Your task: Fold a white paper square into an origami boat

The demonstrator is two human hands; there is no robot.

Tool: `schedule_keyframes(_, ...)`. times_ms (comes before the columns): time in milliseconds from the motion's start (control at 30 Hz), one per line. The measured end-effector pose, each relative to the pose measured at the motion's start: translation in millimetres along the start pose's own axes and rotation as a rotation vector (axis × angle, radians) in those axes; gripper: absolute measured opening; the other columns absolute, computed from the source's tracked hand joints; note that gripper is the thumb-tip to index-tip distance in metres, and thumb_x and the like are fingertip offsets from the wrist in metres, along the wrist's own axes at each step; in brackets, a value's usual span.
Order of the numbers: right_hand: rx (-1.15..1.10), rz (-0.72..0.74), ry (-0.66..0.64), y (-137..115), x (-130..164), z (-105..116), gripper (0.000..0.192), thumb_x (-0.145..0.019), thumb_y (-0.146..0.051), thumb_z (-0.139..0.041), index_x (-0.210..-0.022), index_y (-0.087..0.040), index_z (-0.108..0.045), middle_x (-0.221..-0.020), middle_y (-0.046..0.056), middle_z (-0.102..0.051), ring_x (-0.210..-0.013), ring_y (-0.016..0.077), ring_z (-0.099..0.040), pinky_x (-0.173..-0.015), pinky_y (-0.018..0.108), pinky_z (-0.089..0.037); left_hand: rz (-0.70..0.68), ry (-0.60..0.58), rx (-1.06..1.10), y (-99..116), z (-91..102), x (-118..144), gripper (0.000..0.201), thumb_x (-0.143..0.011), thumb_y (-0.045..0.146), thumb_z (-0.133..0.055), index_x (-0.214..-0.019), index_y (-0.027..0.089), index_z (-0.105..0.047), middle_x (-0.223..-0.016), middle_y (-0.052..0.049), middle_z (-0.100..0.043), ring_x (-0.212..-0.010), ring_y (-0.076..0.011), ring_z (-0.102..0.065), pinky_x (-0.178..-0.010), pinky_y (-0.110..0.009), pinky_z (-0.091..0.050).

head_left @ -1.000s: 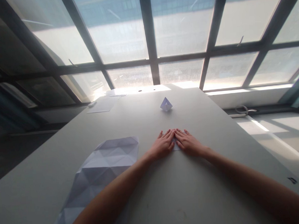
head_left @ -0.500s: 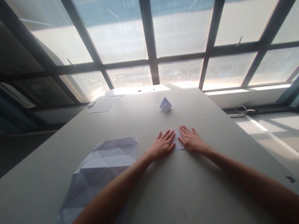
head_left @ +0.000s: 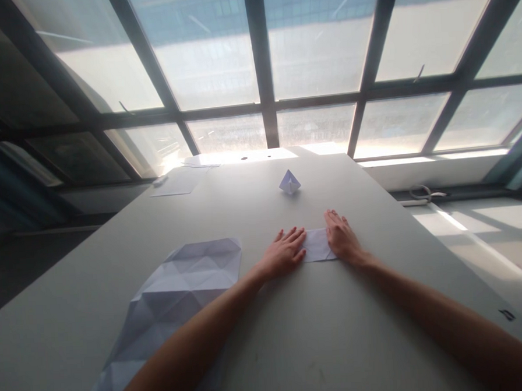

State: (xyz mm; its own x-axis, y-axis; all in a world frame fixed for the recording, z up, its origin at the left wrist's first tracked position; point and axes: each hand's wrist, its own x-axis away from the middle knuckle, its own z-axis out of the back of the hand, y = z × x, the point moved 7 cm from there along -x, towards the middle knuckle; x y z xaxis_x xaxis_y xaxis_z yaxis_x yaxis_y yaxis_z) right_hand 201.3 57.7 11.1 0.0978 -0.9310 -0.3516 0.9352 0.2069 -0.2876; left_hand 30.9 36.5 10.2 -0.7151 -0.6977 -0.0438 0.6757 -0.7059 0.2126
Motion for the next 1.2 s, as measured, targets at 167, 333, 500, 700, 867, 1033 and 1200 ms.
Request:
schedule_keyframes(167,-0.085,0.218,-0.021,-35.1,6.4,4.8,0.053,-0.091,-0.018,-0.033,-0.142,-0.006,-0.038,-0.151,0.013,-0.033,-0.142,0.0195,-0.022,-0.116,0.04,-0.019,0.022,0.001,0.097,-7.0,-0.3,-4.3,0.054,-0.096,0.039,-0.033,-0.149,0.027,-0.027,-0.155,0.001,-0.022,-0.144,-0.0176,-0.013,-0.117,-0.043,-0.007)
schedule_keyframes(333,-0.064,0.337,-0.253,-55.9,19.1,-12.0,0.057,-0.095,-0.034,-0.032,-0.147,-0.009,-0.031,-0.151,0.013,-0.031,-0.142,0.021,-0.023,-0.116,0.043,-0.017,0.081,0.072,0.086,-10.8,-1.4,-6.1,0.053,-0.097,0.036,-0.031,-0.149,0.025,-0.027,-0.154,0.0,-0.028,-0.143,-0.0159,-0.018,-0.117,-0.04,-0.009)
schedule_keyframes(500,-0.007,0.362,-0.307,-57.2,22.2,-18.3,0.064,-0.097,-0.043,-0.025,-0.149,-0.007,-0.022,-0.154,0.013,-0.021,-0.144,0.022,-0.016,-0.116,0.045,-0.011,0.014,0.05,-0.053,-0.2,-4.4,-1.6,0.06,-0.099,0.046,-0.021,-0.152,0.018,-0.013,-0.157,-0.005,-0.015,-0.145,-0.0186,-0.008,-0.117,-0.042,-0.003)
schedule_keyframes(700,0.036,0.326,-0.343,-51.6,21.2,-24.2,0.066,-0.096,-0.047,-0.022,-0.15,-0.009,-0.019,-0.156,0.011,-0.016,-0.144,0.022,-0.011,-0.116,0.047,-0.008,0.068,0.014,-0.102,-1.6,-4.5,-0.8,0.063,-0.099,0.052,-0.014,-0.152,0.019,-0.011,-0.157,-0.005,-0.014,-0.145,-0.0199,-0.007,-0.116,-0.043,-0.006)
schedule_keyframes(867,0.072,0.251,-0.371,-42.6,20.0,-25.3,0.068,-0.095,-0.05,-0.02,-0.151,-0.011,-0.018,-0.156,0.01,-0.014,-0.145,0.0221,-0.009,-0.116,0.048,-0.007,0.123,-0.039,-0.081,-6.6,-2.1,2.0,0.068,-0.097,0.058,-0.012,-0.152,0.019,-0.014,-0.158,-0.005,-0.011,-0.145,-0.0213,-0.005,-0.116,-0.046,-0.007)
schedule_keyframes(1033,0.114,0.147,-0.376,-28.2,16.7,-25.4,0.069,-0.095,-0.051,-0.018,-0.151,-0.012,-0.016,-0.157,0.009,-0.012,-0.145,0.0231,-0.007,-0.115,0.051,-0.003,0.21,-0.071,-0.071,-21.7,-3.6,6.1,0.074,-0.094,0.063,-0.012,-0.152,0.017,-0.013,-0.158,-0.006,-0.008,-0.145,-0.024,-0.004,-0.115,-0.05,-0.007)
schedule_keyframes(1200,0.128,0.038,-0.374,-10.5,11.7,-24.5,0.067,-0.095,-0.048,-0.018,-0.151,-0.011,-0.014,-0.158,0.01,-0.009,-0.145,0.0245,-0.004,-0.114,0.055,-0.002,0.292,-0.031,-0.1,-32.4,-4.8,8.2,0.074,-0.095,0.061,-0.012,-0.151,0.013,-0.014,-0.158,-0.01,-0.006,-0.145,-0.0246,-0.003,-0.115,-0.049,-0.007)
